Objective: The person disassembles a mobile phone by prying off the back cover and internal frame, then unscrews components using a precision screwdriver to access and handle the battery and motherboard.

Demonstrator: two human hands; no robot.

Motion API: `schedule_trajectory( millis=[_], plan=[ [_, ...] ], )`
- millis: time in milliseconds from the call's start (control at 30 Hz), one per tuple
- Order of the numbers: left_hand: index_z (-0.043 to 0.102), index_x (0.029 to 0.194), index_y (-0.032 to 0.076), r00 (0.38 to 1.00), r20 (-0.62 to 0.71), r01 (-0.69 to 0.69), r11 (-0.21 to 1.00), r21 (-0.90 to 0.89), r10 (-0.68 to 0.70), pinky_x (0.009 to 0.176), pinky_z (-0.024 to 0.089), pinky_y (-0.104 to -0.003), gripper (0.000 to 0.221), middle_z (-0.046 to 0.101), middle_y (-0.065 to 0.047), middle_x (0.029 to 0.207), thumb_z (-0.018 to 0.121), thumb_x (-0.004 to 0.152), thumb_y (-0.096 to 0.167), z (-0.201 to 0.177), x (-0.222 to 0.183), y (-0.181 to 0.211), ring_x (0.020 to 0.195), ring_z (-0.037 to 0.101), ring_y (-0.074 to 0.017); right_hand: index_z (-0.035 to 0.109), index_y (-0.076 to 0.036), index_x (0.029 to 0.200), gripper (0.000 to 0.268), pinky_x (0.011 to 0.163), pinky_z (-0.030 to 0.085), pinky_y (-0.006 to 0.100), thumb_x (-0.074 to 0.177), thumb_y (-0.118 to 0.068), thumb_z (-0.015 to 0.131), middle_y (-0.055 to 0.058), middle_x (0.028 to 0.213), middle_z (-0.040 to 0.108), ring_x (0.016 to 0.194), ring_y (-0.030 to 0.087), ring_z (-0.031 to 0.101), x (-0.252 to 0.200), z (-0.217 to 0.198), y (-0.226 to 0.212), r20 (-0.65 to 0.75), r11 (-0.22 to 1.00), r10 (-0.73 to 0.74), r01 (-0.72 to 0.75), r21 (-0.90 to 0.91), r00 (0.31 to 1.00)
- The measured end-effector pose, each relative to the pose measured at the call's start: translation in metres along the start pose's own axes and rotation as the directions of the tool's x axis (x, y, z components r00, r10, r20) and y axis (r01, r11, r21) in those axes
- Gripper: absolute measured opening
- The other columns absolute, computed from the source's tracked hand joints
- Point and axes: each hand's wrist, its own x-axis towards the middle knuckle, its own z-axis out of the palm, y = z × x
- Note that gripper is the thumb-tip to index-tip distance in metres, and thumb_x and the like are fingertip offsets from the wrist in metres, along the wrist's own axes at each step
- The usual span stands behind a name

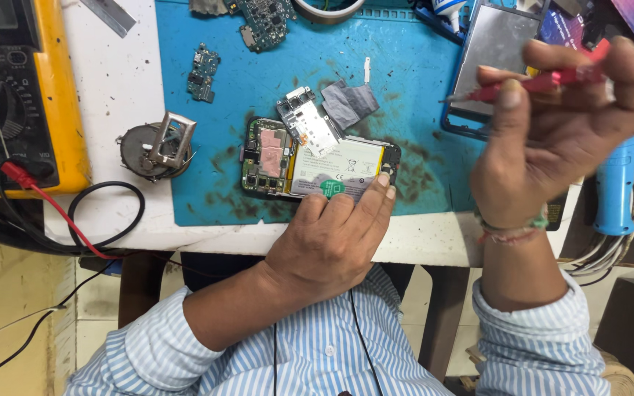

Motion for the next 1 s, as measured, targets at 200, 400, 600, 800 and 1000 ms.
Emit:
schedule_trajectory(
  millis=[200,400,600,800,1000],
  plan=[
    [0.071,0.127,-0.002,1.000,0.005,0.003,1.000,-0.003,-0.003,0.075,0.044,-0.033,0.039,0.070,-0.014,0.128,0.056,0.097,0.017,-0.001,0.000,0.000,0.079,0.053,-0.0153,0.023,-0.014,0.158,0.059,0.099,0.059,0.036,0.119,0.007,0.061,0.017,0.134,0.056,0.111,0.024,0.066,-0.028,0.000,-0.038,-0.220,0.907,0.342,-0.260,0.331,0.914],
    [0.072,0.127,-0.002,1.000,0.016,0.001,1.000,0.011,-0.001,0.072,0.042,-0.032,0.037,0.069,-0.013,0.130,0.056,0.098,0.017,-0.001,0.000,0.000,0.078,0.051,-0.0148,0.025,-0.010,0.157,0.059,0.097,0.059,0.038,0.116,0.004,0.065,0.019,0.133,0.057,0.109,0.028,0.069,-0.056,0.018,-0.048,-0.154,0.735,0.559,-0.401,0.547,0.815],
    [0.073,0.127,0.000,1.000,0.021,0.003,0.999,0.041,-0.003,0.073,0.039,-0.031,0.037,0.069,-0.010,0.131,0.057,0.099,0.017,0.000,0.000,0.000,0.080,0.051,-0.0137,0.027,-0.011,0.154,0.059,0.100,0.060,0.038,0.113,0.004,0.066,0.018,0.133,0.057,0.109,0.028,0.070,-0.058,0.021,-0.045,-0.143,0.703,0.573,-0.394,0.593,0.807],
    [0.074,0.129,0.004,1.000,0.016,0.011,0.996,0.086,-0.013,0.078,0.038,-0.031,0.037,0.069,-0.006,0.132,0.056,0.101,0.019,0.001,-0.002,0.002,0.085,0.050,-0.0139,0.030,-0.010,0.154,0.057,0.099,0.061,0.039,0.112,0.003,0.067,0.018,0.132,0.058,0.110,0.029,0.072,-0.058,0.020,-0.045,-0.130,0.706,0.571,-0.404,0.581,0.811],
    [0.074,0.129,0.004,1.000,0.025,0.002,0.995,0.102,-0.004,0.079,0.038,-0.031,0.036,0.068,-0.005,0.132,0.056,0.102,0.020,0.000,-0.002,0.002,0.088,0.050,-0.0139,0.029,-0.010,0.154,0.057,0.101,0.061,0.040,0.113,0.003,0.066,0.018,0.133,0.058,0.110,0.029,0.071,-0.057,0.021,-0.043,-0.122,0.695,0.581,-0.414,0.588,0.805]
  ],
)
